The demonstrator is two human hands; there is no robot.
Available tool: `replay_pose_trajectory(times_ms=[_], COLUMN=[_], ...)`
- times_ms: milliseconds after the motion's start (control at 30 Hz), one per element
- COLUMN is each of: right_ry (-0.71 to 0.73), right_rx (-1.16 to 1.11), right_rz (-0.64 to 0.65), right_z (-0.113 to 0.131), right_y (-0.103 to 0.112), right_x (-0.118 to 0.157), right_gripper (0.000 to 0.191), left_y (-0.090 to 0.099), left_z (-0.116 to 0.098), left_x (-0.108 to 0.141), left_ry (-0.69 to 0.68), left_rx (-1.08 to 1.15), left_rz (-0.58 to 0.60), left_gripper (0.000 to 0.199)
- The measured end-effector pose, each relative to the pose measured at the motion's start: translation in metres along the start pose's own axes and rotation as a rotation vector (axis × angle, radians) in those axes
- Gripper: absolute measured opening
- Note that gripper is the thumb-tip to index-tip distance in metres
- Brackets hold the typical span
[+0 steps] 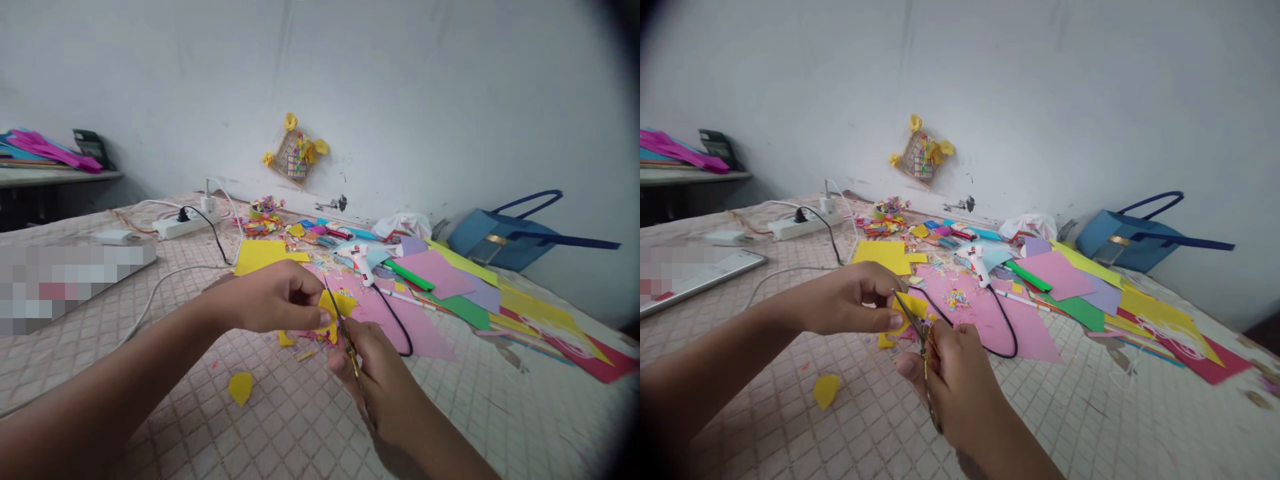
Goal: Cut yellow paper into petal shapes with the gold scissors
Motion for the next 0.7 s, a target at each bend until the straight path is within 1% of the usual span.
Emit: replay_pose_trajectory(times_ms=[233,433,500,600,700], right_ry=[-0.002,-0.003,-0.01,-0.007,0.032], right_rx=[-0.02,-0.019,-0.015,-0.032,-0.084], right_rz=[0.019,0.038,0.029,0.002,-0.033], right_z=[0.002,0.0018,0.0001,-0.0027,-0.0029], right_y=[-0.0006,-0.0017,-0.0015,0.0005,0.0044], right_x=[0.0006,0.0015,0.0016,0.0011,0.0005], right_gripper=[0.033,0.034,0.034,0.032,0.029], left_y=[0.0014,0.0015,0.0004,-0.0021,-0.0054], left_z=[-0.0024,-0.0013,0.0004,0.0034,0.0032], left_x=[0.0029,0.0018,0.0003,-0.0016,-0.0031], left_ry=[0.026,0.033,0.039,0.05,0.017], left_rx=[-0.01,-0.006,0.037,0.159,0.208], left_rz=[0.061,0.048,0.029,-0.008,0.001], left_gripper=[0.022,0.024,0.025,0.029,0.032])
Point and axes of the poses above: each hand's wrist, its own x-axis away from the middle knuckle, its own y-axis out of the back of the hand, z = x × y, the point moved 2 cm from there along -x, towards the middle knuckle, and after that the axes turned 11 degrees about z, right-handed, at the moved point
